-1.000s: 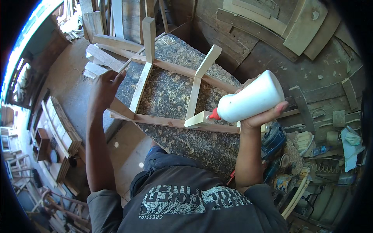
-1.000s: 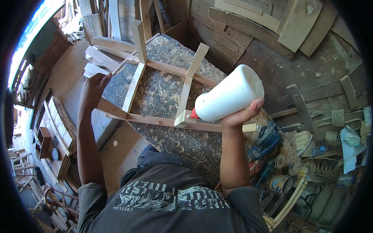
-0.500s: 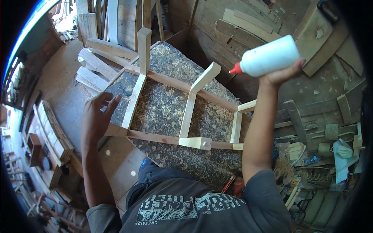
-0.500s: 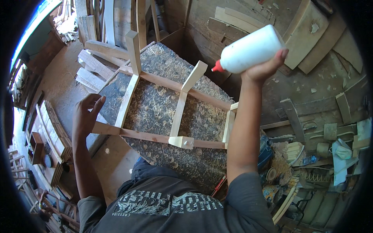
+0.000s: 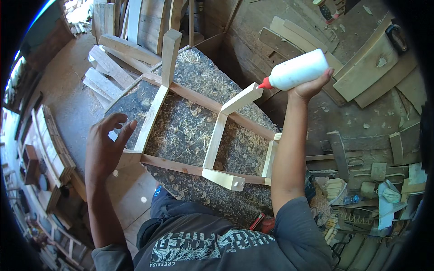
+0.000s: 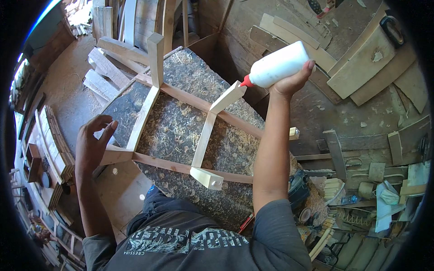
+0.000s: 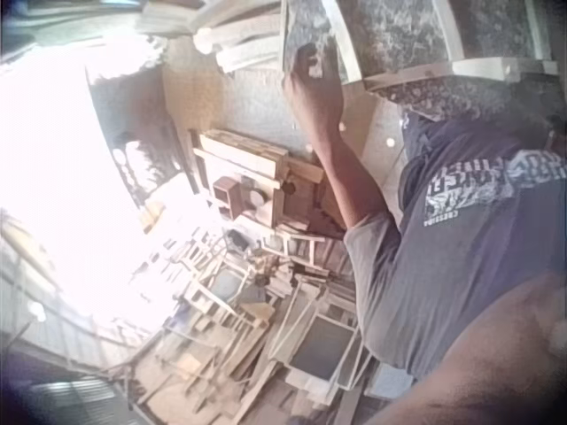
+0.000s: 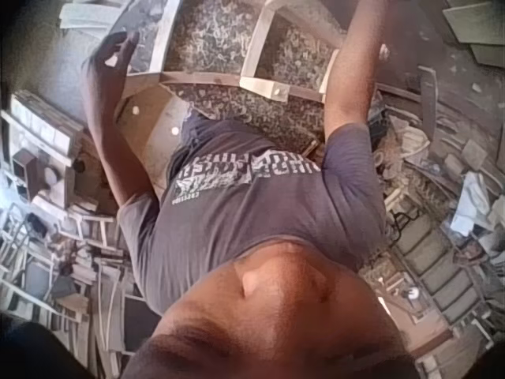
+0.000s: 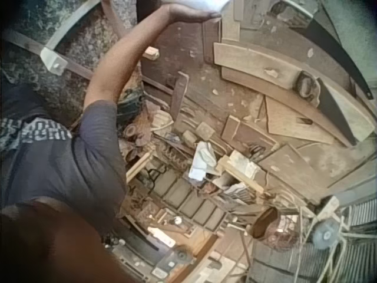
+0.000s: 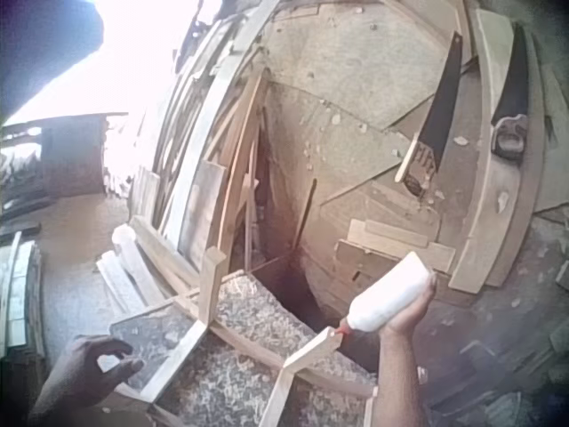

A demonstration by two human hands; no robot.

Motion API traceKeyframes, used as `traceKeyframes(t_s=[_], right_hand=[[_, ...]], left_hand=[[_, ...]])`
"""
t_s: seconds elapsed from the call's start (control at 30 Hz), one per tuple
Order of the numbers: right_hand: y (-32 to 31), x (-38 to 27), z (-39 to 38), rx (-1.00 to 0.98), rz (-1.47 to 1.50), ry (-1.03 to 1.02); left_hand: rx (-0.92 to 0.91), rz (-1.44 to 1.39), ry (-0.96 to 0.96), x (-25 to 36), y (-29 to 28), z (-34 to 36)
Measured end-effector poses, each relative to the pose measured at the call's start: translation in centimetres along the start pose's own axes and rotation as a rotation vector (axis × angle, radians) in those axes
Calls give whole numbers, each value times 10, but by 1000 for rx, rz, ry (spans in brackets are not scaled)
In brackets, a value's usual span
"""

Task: Assembling a wooden structure by hammering nails, applying glue, and marking with a pencil.

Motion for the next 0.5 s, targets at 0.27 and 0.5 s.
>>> traceKeyframes(t_s=[0.27, 0.5], right_hand=[[3, 2, -5, 93, -16, 20], [2, -4, -13, 60, -127, -56]], left_hand=[[12, 11, -24, 0, -1, -3], [-36, -66, 5, -6, -3, -3]])
Point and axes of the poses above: each hand's wrist, its own z-axis towards the middle knuckle, its own y-axis out of the palm, x = y × z, the point moved 2 cm from there along z, towards the middle knuckle, and after that the axes turned 8 degrees about -x, right-handed, at the moved point
